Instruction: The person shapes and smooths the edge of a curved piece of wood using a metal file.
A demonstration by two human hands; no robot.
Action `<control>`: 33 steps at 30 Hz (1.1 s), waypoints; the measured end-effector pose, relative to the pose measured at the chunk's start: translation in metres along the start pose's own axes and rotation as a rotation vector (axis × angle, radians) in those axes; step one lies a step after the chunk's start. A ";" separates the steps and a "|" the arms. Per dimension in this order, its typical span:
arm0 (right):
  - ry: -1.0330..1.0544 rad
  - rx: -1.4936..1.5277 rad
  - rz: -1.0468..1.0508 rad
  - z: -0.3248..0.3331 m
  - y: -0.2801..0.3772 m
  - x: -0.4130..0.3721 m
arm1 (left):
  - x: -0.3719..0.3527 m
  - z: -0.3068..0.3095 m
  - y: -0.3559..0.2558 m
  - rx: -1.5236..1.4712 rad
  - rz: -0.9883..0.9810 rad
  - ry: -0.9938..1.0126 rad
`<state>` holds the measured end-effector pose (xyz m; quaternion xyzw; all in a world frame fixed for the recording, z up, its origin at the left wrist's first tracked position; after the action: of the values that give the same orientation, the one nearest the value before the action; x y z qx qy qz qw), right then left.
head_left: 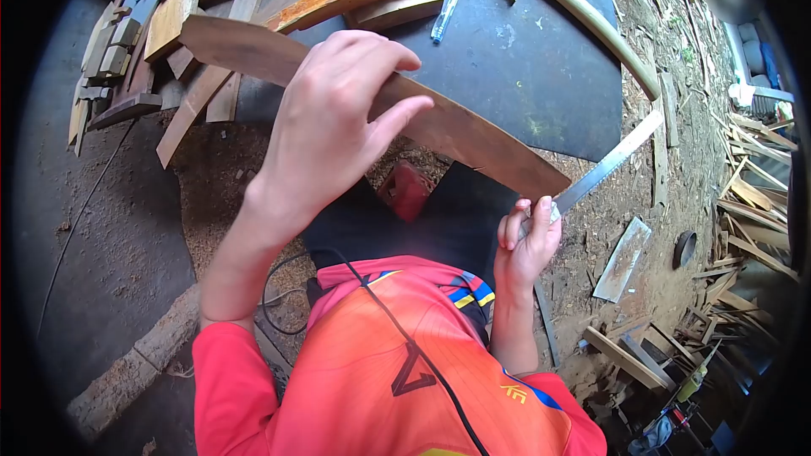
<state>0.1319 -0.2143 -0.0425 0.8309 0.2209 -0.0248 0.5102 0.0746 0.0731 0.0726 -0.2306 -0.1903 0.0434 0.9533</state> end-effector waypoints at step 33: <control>0.144 -0.385 -0.119 0.021 0.001 0.018 | -0.104 -0.091 0.024 -1.346 0.865 -0.267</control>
<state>0.1523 -0.2262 -0.0563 0.7032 0.3059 0.0474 0.6400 0.0138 0.0377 -0.0488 -0.8007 -0.1820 0.3113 0.4784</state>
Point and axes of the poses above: each hand's wrist, its own x-axis towards the middle knuckle, its own z-axis out of the back of the hand, y = z × x, the point moved 1 cm from there along x, towards the middle knuckle, and after that the axes turned 7 degrees about y, right-handed, at the moved point
